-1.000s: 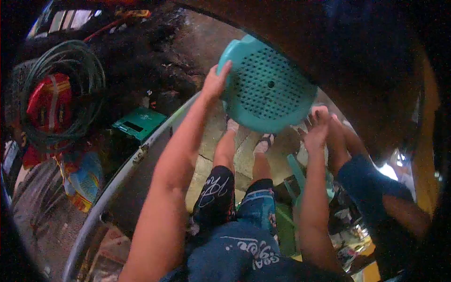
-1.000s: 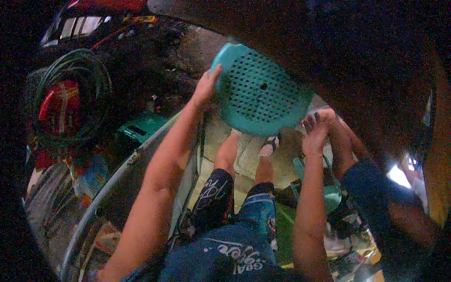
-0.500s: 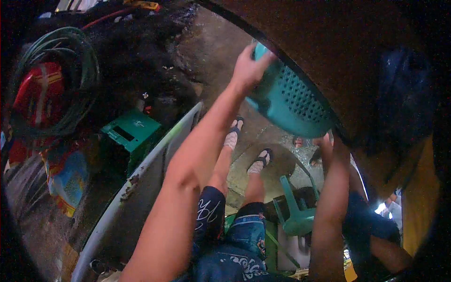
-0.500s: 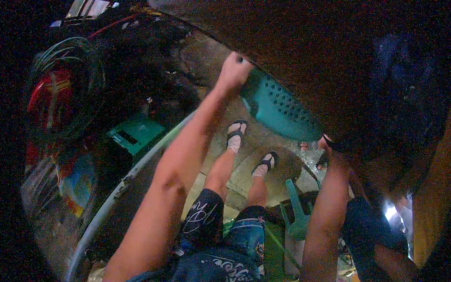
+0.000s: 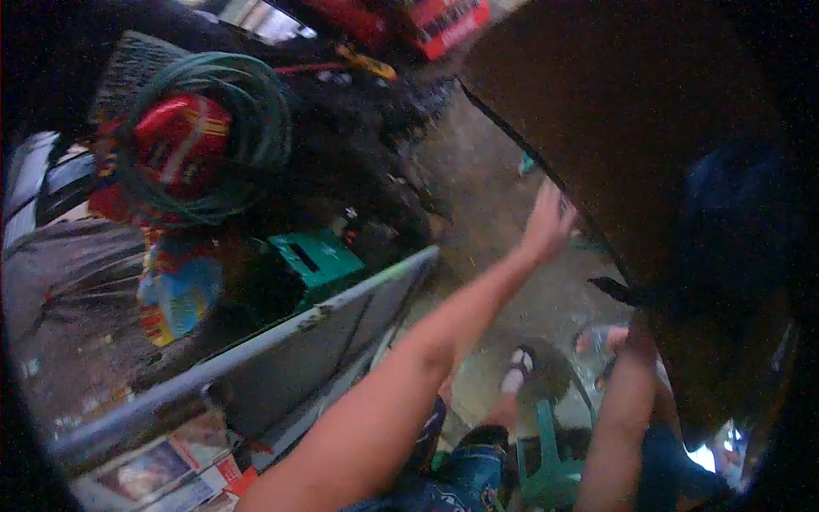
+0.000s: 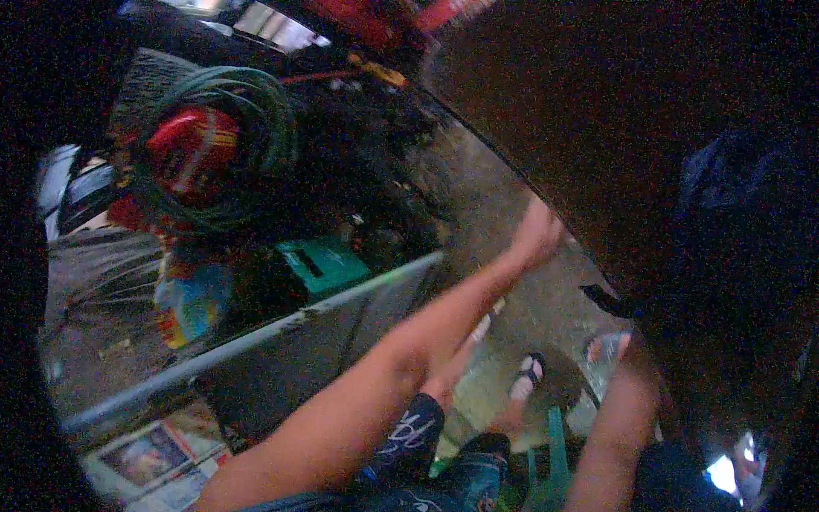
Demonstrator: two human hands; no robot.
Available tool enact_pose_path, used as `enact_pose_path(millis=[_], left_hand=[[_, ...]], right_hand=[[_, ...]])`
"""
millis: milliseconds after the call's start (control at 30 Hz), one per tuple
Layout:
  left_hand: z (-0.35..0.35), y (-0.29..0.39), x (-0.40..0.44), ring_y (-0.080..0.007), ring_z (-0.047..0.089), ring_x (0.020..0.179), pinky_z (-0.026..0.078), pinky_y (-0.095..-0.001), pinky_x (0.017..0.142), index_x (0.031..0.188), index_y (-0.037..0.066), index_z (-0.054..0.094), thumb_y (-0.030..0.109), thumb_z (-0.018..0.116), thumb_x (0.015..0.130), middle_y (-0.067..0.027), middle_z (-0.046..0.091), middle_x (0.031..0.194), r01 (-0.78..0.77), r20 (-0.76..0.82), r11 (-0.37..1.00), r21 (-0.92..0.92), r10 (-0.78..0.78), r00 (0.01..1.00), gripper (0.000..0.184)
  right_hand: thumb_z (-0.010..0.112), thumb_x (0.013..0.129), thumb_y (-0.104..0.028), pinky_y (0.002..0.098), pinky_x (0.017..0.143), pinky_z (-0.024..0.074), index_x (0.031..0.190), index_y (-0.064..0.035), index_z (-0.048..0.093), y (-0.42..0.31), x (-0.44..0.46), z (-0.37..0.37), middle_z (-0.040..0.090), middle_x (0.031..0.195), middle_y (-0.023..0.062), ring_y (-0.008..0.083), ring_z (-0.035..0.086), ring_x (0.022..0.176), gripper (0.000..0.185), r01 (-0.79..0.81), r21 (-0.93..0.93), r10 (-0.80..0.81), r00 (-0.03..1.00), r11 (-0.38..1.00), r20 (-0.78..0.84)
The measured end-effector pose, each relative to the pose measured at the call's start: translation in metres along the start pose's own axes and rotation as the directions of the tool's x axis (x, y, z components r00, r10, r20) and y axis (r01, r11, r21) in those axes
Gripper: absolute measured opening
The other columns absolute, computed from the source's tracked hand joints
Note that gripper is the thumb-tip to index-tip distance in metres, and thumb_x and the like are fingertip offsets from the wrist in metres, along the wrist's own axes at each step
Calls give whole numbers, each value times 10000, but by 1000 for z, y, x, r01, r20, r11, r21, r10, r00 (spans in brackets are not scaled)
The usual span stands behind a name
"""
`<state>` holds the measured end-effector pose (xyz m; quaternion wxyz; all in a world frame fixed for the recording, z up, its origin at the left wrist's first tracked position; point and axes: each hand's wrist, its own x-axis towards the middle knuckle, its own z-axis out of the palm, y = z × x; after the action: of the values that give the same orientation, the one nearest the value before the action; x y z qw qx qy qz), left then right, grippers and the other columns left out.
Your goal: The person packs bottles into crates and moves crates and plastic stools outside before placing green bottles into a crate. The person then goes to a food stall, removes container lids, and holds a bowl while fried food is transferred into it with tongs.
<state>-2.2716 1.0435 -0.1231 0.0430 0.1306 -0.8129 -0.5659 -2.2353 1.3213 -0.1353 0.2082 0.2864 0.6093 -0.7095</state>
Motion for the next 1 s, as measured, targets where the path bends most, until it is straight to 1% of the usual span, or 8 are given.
enact_pose_path(millis=[267, 367, 400, 467, 767, 867, 933, 1000], left_hand=[[-99, 6, -395, -389, 502, 1200, 405, -428, 1013, 1269, -20, 514, 335, 591, 877, -266, 515, 1291, 517, 207, 836, 182, -547, 811, 534], [-158, 72, -509, -392, 602, 1070, 473, -437, 918, 1214, 3, 579, 419, 583, 862, -241, 632, 1127, 664, 90, 676, 320, -720, 689, 545], [-169, 72, -554, -358, 616, 1060, 484, -420, 910, 1270, 16, 538, 429, 580, 876, -226, 628, 1150, 672, 65, 644, 367, -738, 672, 573], [-183, 67, -625, -323, 622, 1064, 488, -405, 912, 1329, 31, 496, 452, 570, 890, -207, 622, 1180, 752, -2, 549, 364, -807, 590, 613], [-192, 124, -808, -374, 621, 1033, 485, -423, 891, 1268, 37, 556, 437, 587, 843, -233, 645, 1104, 811, -445, 584, -28, -734, 513, 584], [-195, 139, -824, -376, 628, 1015, 486, -433, 884, 1206, 20, 599, 391, 623, 830, -242, 649, 1082, 806, -620, 572, -151, -690, 374, 528], [-211, 146, -853, -375, 627, 1020, 485, -434, 889, 1195, 15, 605, 388, 622, 833, -247, 648, 1085, 796, -628, 552, -248, -718, 302, 520], [-221, 138, -889, -375, 626, 1025, 484, -434, 893, 1184, 10, 611, 386, 621, 836, -252, 646, 1089, 775, -614, 524, -352, -754, 231, 512]], right_hand=[[564, 867, -562, 440, 954, 422, 1362, -42, 457, 35, -52, 35, 584, 1250, 134, 306, 542, 1119, 725, 130, -542, -119, 991, 830, 55], [627, 860, -411, 451, 972, 412, 1362, -10, 461, 147, -125, -2, 589, 1233, 177, 350, 542, 1126, 663, 537, -839, -470, 765, 88, 440], [639, 850, -307, 452, 1023, 379, 1355, -1, 473, 218, -124, -44, 560, 1270, 214, 381, 507, 1191, 613, 673, -736, -105, 728, -79, 677], [656, 811, -300, 460, 975, 429, 1213, -34, 595, 182, -259, -49, 594, 1201, 229, 396, 554, 1123, 486, 483, -774, -45, 858, 409, 512], [668, 802, -246, 400, 653, 492, 856, -41, 651, 183, -187, -42, 654, 818, 130, 299, 604, 698, 213, 814, -520, 242, 467, 258, 850], [652, 845, -162, 364, 692, 508, 1008, -83, 656, 96, -168, 22, 664, 901, 109, 237, 616, 940, 181, 962, -270, 570, 238, -29, 787], [611, 815, -139, 306, 556, 430, 791, -88, 570, 60, -198, 47, 514, 676, 10, 141, 512, 631, 69, 859, -443, 329, 354, 257, 876], [598, 823, -137, 308, 552, 425, 778, -88, 559, 40, -205, 80, 522, 681, 6, 144, 512, 627, 78, 939, -340, 439, 329, -55, 836]])
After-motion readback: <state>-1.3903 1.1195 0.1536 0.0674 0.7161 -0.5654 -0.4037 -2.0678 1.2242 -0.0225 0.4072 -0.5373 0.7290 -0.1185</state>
